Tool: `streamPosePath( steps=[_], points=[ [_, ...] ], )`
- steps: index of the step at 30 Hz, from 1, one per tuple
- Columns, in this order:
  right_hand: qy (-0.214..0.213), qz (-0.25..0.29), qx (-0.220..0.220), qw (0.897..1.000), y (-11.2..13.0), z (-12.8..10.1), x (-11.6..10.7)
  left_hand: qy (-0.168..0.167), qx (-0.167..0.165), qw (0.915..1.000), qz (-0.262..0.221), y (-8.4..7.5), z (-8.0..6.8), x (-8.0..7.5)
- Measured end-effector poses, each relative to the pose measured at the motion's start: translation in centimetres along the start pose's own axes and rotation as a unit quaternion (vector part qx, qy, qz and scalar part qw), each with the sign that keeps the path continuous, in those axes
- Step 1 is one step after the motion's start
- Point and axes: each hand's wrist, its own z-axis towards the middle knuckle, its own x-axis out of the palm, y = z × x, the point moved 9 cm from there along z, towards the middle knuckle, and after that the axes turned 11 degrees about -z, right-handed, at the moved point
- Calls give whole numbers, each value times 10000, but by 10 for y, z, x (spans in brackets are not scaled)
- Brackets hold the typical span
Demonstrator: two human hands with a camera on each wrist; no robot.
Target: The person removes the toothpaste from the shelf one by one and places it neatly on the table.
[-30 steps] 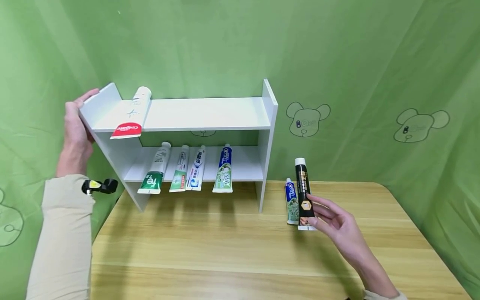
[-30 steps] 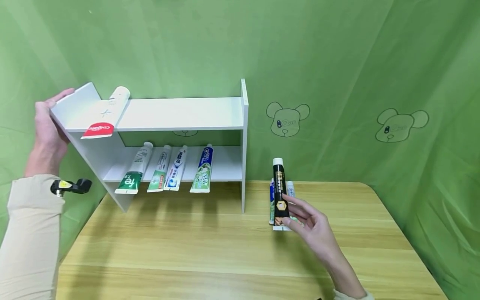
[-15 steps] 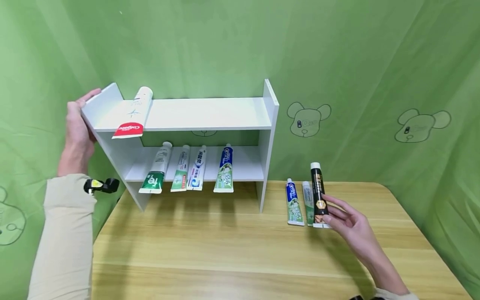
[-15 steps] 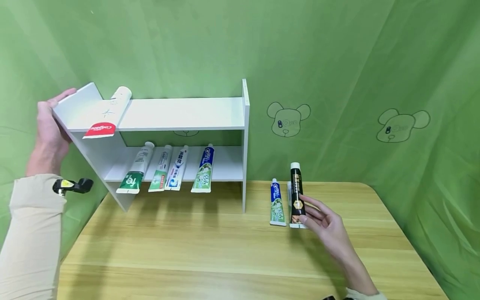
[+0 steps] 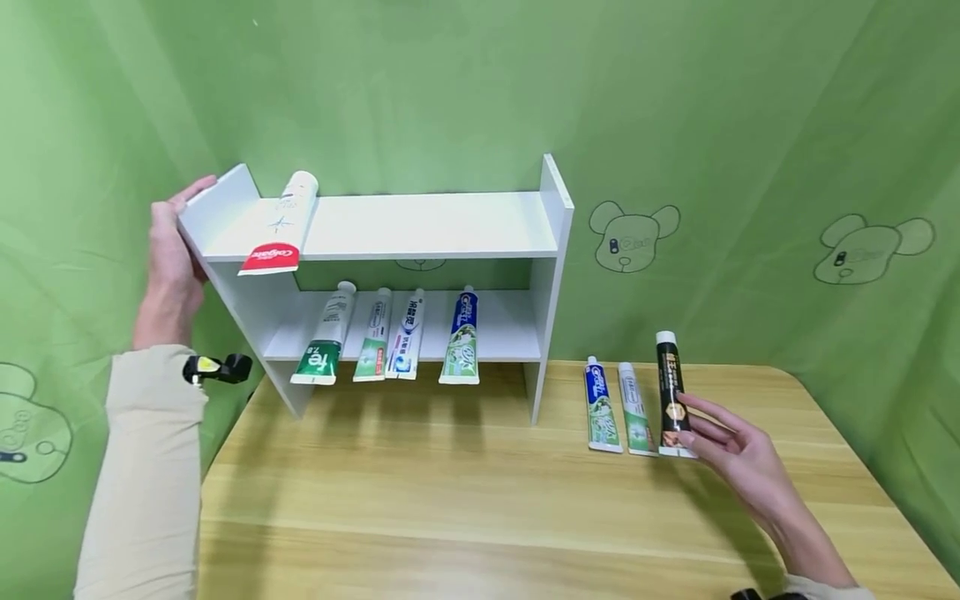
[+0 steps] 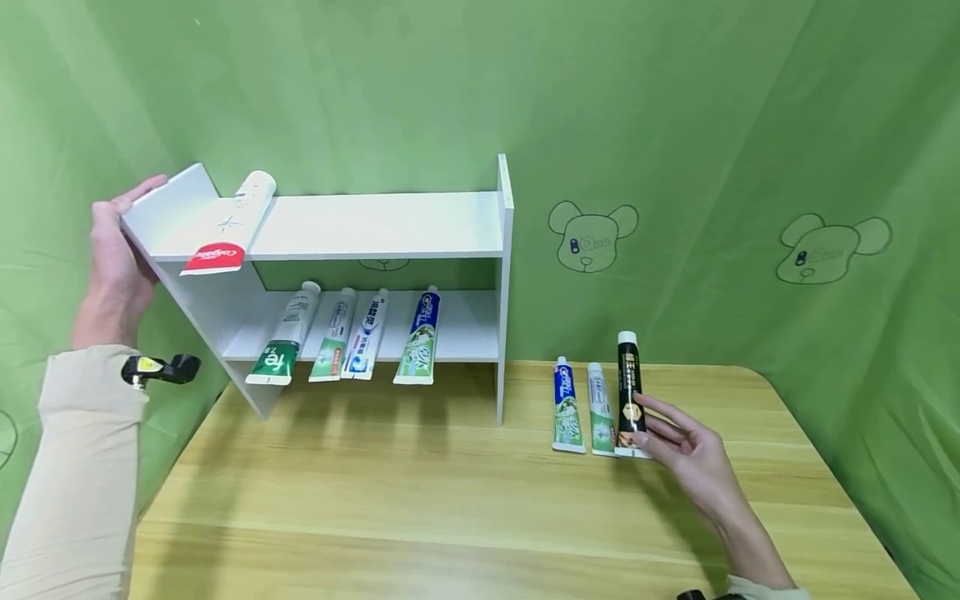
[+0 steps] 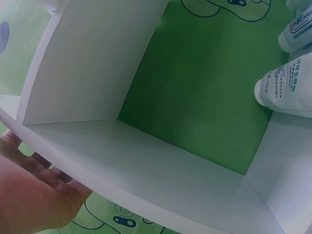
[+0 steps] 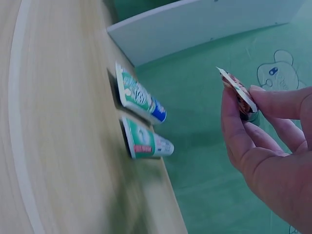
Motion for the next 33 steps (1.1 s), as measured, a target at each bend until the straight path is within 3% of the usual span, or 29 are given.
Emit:
streamPosePath(
  steps=[12,18,33],
  points=[
    [-248,-362,561,9975,-27,4,-28,73,100,9999,95,0,6,6],
    [-197,-443,710,9963,-44,9,-30,-15,136,9998,171,-2,2,-1],
    [-200,-369,1256,9912,-75,18,-36,5,124,9997,187,-1,2,-1]
  ],
)
